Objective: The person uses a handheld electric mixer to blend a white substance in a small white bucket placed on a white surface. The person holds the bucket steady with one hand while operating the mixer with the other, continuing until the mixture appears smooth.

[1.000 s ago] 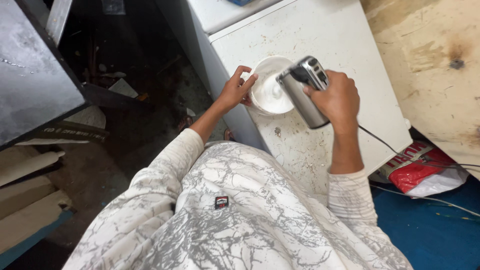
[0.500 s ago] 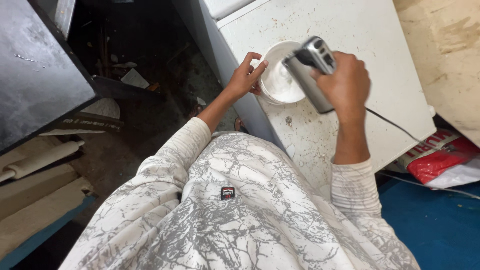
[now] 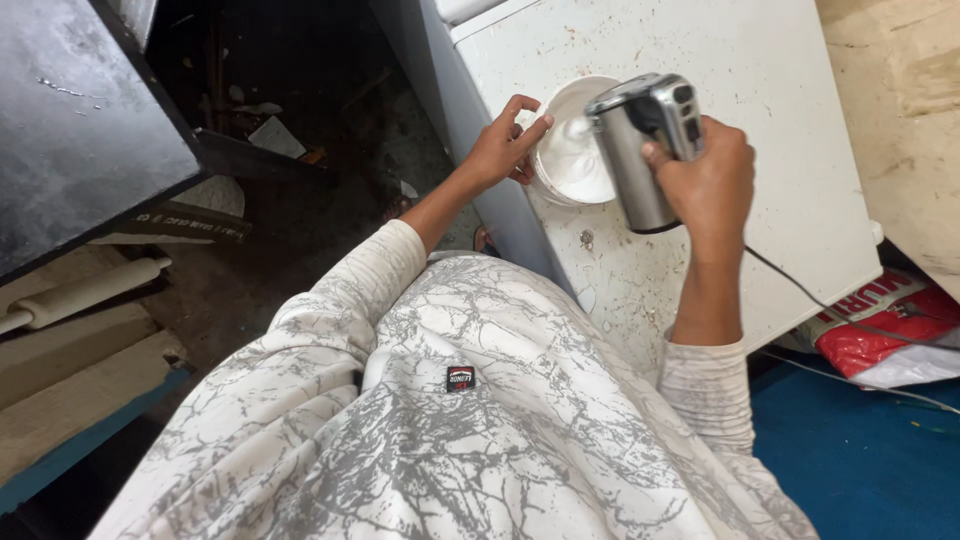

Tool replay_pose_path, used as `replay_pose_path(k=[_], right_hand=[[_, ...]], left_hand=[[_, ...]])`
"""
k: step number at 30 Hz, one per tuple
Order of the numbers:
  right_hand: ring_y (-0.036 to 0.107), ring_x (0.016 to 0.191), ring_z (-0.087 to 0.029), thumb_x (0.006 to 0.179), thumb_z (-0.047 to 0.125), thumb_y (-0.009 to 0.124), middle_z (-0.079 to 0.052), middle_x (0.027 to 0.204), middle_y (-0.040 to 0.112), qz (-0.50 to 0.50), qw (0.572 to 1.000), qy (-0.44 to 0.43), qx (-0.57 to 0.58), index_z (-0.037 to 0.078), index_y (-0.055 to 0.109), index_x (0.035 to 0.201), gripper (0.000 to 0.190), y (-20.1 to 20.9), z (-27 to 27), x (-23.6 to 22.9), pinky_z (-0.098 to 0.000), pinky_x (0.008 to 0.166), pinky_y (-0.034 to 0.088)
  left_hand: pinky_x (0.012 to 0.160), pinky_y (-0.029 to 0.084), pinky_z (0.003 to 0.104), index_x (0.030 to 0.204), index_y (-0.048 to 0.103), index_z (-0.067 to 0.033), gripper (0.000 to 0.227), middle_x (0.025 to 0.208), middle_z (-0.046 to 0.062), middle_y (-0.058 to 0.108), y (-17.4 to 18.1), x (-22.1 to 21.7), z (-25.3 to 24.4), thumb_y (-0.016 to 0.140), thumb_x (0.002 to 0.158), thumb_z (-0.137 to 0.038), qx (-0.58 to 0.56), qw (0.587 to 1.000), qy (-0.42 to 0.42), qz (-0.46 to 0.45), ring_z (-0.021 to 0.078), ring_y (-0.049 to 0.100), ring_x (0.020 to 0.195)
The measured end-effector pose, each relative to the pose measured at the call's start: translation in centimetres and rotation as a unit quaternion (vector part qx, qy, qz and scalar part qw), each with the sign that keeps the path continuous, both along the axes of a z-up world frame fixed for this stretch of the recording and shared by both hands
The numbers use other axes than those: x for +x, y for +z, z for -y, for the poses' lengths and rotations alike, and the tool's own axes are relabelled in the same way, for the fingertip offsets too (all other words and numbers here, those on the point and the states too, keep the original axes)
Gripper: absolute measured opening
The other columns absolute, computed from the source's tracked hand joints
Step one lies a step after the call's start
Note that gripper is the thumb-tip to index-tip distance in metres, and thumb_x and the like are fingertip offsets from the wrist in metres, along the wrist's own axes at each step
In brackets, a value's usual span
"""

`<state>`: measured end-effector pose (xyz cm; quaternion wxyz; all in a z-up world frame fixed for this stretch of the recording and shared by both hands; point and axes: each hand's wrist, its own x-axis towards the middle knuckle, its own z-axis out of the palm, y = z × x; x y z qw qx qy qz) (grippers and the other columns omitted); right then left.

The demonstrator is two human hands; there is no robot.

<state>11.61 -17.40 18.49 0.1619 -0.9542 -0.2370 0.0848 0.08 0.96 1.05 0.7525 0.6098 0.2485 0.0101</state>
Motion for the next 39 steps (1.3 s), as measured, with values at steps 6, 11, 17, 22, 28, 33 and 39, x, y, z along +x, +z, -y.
replay_pose_path(k=[6,11,17,22,28,33,39], right_hand=[[0.071,0.068,-0.02,0.078,0.019,0.09,-0.011,0.079,0.074,-0.059,0.997,0.052,0.021,0.004,0.076,0.097,0.028,0.8,1.5,0.1,-0.0365,0.064,0.054],[0.059,0.058,-0.023,0.084,0.019,0.088,-0.014,0.072,0.067,-0.102,0.991,-0.082,0.034,0.001,0.072,0.094,0.026,1.0,2.1,-0.6,-0.043,0.056,0.046],[0.066,0.064,-0.019,0.081,0.015,0.09,-0.009,0.075,0.072,0.003,0.998,-0.018,0.062,0.002,0.074,0.092,0.023,0.5,0.9,-2.2,-0.0343,0.063,0.05],[0.064,0.066,-0.021,0.081,0.014,0.089,-0.012,0.076,0.073,0.008,0.998,-0.039,0.052,0.001,0.074,0.093,0.024,0.4,0.8,-2.8,-0.0345,0.066,0.05],[0.069,0.072,-0.019,0.08,0.012,0.089,-0.012,0.082,0.074,0.037,0.998,-0.004,0.052,0.0,0.075,0.098,0.026,0.1,0.6,-3.2,-0.0344,0.07,0.052],[0.067,0.071,-0.02,0.082,0.011,0.089,-0.011,0.083,0.074,0.033,0.998,-0.008,0.048,-0.001,0.075,0.102,0.027,0.3,0.3,-3.6,-0.036,0.071,0.053],[0.07,0.076,-0.022,0.08,0.013,0.091,-0.013,0.088,0.076,0.047,0.997,0.006,0.056,0.0,0.076,0.103,0.03,0.3,0.1,-3.2,-0.0376,0.074,0.053]], left_hand=[[0.049,0.064,0.031,0.134,0.047,-0.0139,0.051,0.072,0.005,0.063,-0.3,-0.2,-0.2,0.058,0.099,-0.05,-0.007,1.0,0.001,0.008,0.0148,0.071,0.057],[0.049,0.065,0.031,0.134,0.046,-0.0168,0.052,0.071,0.004,0.065,-0.7,-0.1,-0.3,0.057,0.098,-0.052,0.004,1.0,-0.011,0.006,0.0143,0.071,0.057],[0.049,0.064,0.032,0.134,0.045,-0.0169,0.051,0.07,0.005,0.063,-0.7,-0.2,-0.5,0.056,0.099,-0.053,-0.002,1.0,-0.021,0.016,0.015,0.07,0.057],[0.05,0.064,0.03,0.135,0.045,-0.0176,0.052,0.067,0.004,0.064,-0.7,-0.2,-0.7,0.054,0.1,-0.055,0.003,0.999,-0.031,0.009,0.0152,0.072,0.057],[0.047,0.062,0.031,0.136,0.043,-0.017,0.056,0.066,0.005,0.065,-1.3,-0.3,-0.7,0.054,0.098,-0.056,0.001,0.999,-0.027,0.033,0.0174,0.072,0.056],[0.052,0.06,0.034,0.141,0.044,-0.017,0.059,0.075,0.011,0.068,-4.3,-0.3,-0.3,0.051,0.099,-0.057,-0.02,0.999,-0.034,0.024,0.0198,0.073,0.063],[0.063,0.069,0.037,0.143,0.044,-0.0116,0.06,0.103,0.019,0.077,-11.5,-11.2,-8.1,0.058,0.095,-0.045,-0.183,0.968,0.171,-0.028,0.0265,0.08,0.082]])
